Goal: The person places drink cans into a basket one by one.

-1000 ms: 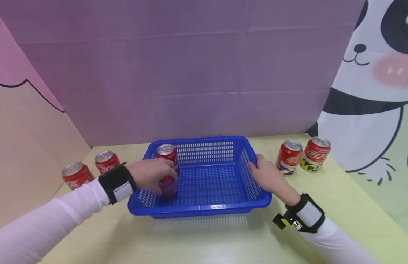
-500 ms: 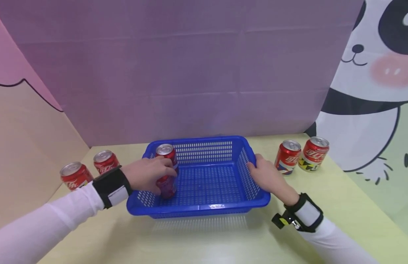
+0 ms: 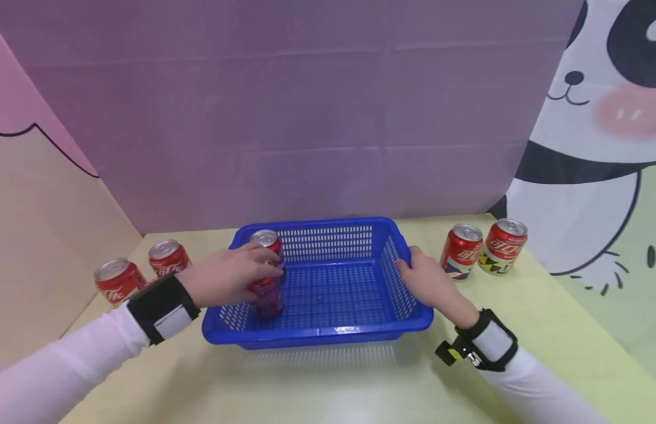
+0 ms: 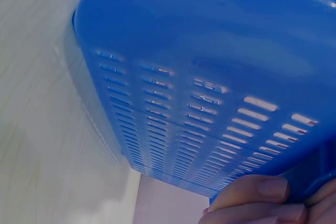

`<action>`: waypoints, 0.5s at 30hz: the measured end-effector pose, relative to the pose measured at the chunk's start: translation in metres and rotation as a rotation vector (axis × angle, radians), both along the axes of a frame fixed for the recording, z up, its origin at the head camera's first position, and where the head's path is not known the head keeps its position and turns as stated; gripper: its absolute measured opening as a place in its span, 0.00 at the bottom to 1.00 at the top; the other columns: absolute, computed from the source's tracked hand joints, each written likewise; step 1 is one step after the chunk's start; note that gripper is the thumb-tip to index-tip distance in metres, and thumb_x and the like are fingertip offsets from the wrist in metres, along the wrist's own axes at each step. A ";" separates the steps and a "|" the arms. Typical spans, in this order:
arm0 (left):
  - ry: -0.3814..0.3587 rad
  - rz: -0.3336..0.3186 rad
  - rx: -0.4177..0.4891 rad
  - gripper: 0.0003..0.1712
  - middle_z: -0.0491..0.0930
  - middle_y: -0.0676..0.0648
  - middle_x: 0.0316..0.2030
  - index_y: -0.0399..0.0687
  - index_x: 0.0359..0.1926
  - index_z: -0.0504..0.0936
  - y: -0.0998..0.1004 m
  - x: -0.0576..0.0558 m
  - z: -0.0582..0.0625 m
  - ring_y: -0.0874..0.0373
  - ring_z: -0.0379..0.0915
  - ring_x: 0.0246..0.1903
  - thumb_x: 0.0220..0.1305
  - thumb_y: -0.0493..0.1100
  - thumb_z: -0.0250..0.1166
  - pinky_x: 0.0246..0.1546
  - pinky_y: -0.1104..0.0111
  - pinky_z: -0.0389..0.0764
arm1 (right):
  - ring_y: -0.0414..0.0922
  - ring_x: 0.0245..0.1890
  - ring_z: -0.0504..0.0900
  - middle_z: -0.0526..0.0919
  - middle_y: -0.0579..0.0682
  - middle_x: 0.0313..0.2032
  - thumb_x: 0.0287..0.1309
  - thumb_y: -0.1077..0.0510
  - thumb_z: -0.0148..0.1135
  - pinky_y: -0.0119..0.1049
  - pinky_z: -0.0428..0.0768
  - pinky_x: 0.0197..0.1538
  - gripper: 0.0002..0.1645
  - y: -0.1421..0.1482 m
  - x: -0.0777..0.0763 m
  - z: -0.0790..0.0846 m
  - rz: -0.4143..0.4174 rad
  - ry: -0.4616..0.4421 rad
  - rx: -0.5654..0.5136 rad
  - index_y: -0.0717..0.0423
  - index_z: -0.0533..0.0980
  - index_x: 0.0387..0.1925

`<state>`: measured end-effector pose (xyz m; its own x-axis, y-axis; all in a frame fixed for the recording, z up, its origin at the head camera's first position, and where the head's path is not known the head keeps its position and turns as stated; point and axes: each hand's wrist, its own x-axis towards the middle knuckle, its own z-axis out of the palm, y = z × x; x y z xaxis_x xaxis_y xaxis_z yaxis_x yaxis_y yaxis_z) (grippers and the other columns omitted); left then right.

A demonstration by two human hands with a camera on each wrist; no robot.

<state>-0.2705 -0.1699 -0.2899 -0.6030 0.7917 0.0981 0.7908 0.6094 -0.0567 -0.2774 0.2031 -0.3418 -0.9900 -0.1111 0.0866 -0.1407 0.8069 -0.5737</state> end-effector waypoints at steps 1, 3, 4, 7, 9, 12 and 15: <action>0.013 0.001 0.017 0.30 0.77 0.42 0.56 0.47 0.57 0.82 -0.003 0.002 0.002 0.44 0.70 0.58 0.52 0.45 0.77 0.45 0.53 0.81 | 0.53 0.34 0.81 0.78 0.68 0.42 0.72 0.54 0.44 0.45 0.82 0.33 0.31 0.000 0.000 0.001 0.001 0.000 -0.002 0.77 0.60 0.63; 0.039 0.025 0.055 0.29 0.76 0.42 0.57 0.46 0.58 0.81 -0.009 0.005 0.007 0.45 0.71 0.57 0.55 0.47 0.75 0.45 0.54 0.81 | 0.53 0.33 0.81 0.78 0.68 0.42 0.73 0.53 0.44 0.45 0.82 0.33 0.31 0.000 0.000 0.002 0.006 -0.001 -0.001 0.77 0.59 0.63; 0.055 0.041 0.078 0.29 0.76 0.42 0.57 0.45 0.58 0.81 -0.013 0.007 0.009 0.45 0.72 0.56 0.57 0.49 0.73 0.46 0.54 0.81 | 0.53 0.33 0.81 0.78 0.68 0.42 0.73 0.53 0.44 0.45 0.82 0.33 0.31 0.000 0.000 0.002 0.007 0.000 0.000 0.77 0.59 0.63; 0.081 0.145 0.157 0.27 0.74 0.40 0.58 0.42 0.59 0.79 -0.027 0.011 0.010 0.43 0.72 0.56 0.63 0.51 0.68 0.47 0.51 0.80 | 0.53 0.34 0.81 0.78 0.68 0.43 0.73 0.53 0.44 0.45 0.83 0.34 0.31 0.000 -0.001 0.003 0.011 -0.002 0.000 0.77 0.59 0.63; 0.055 0.231 0.241 0.27 0.72 0.38 0.60 0.41 0.61 0.77 -0.036 0.012 0.007 0.41 0.70 0.59 0.67 0.51 0.64 0.49 0.48 0.77 | 0.52 0.34 0.81 0.78 0.67 0.43 0.73 0.53 0.44 0.45 0.83 0.33 0.31 0.000 -0.001 0.003 0.011 -0.003 -0.002 0.76 0.60 0.63; -0.059 0.324 0.413 0.28 0.67 0.35 0.64 0.39 0.65 0.71 -0.047 0.015 -0.006 0.38 0.65 0.61 0.71 0.50 0.60 0.50 0.45 0.76 | 0.52 0.33 0.81 0.78 0.67 0.42 0.73 0.53 0.44 0.44 0.82 0.33 0.31 0.001 0.000 0.002 0.010 -0.009 -0.009 0.77 0.60 0.62; -0.172 0.344 0.573 0.32 0.61 0.34 0.67 0.37 0.70 0.63 -0.054 0.019 -0.026 0.37 0.60 0.64 0.72 0.49 0.58 0.52 0.44 0.73 | 0.52 0.33 0.81 0.78 0.67 0.42 0.73 0.53 0.44 0.45 0.82 0.33 0.31 0.001 0.001 0.001 0.010 -0.014 -0.012 0.77 0.59 0.62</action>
<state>-0.2516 -0.2240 -0.3157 -0.8554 0.4042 0.3238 0.5156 0.7240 0.4582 -0.2768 0.2040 -0.3405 -0.9900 -0.1197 0.0741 -0.1403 0.7983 -0.5857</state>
